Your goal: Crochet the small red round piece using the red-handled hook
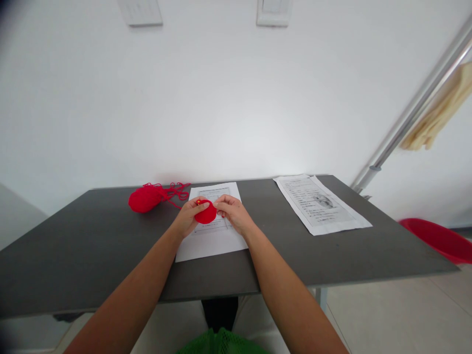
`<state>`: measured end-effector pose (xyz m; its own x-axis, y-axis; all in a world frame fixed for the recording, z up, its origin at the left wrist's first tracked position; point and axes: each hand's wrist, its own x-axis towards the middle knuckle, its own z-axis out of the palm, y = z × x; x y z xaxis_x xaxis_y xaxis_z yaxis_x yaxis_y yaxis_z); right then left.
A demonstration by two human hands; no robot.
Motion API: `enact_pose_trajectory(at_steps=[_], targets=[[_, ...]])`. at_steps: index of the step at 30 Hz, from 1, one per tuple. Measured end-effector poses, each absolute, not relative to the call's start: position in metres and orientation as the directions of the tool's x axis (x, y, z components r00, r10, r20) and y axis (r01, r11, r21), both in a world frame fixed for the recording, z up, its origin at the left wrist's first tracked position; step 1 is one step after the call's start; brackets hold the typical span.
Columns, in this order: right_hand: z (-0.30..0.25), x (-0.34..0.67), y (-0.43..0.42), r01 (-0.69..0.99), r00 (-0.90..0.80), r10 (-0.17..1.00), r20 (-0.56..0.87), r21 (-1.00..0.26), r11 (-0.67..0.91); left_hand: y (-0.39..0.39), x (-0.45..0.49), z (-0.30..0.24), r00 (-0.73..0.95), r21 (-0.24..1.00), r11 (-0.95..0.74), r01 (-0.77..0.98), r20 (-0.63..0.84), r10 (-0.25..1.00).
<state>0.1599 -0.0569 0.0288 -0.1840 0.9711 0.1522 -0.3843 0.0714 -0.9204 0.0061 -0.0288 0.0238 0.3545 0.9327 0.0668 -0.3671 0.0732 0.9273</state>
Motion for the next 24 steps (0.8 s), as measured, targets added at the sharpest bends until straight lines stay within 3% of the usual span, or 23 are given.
enact_pose_trajectory(at_steps=[12, 24], targets=[[0.0290, 0.1604, -0.0573, -0.383, -0.211, 0.967, 0.141, -0.922, 0.051, -0.0304, 0.0050, 0.0259, 0.377, 0.936, 0.076, -0.343, 0.062, 0.924], [0.0215, 0.1589, -0.0520, -0.204, -0.082, 0.970, 0.229, -0.956, 0.208, -0.0280, 0.0054, 0.0251, 0.307, 0.958, -0.006, -0.287, 0.097, 0.947]])
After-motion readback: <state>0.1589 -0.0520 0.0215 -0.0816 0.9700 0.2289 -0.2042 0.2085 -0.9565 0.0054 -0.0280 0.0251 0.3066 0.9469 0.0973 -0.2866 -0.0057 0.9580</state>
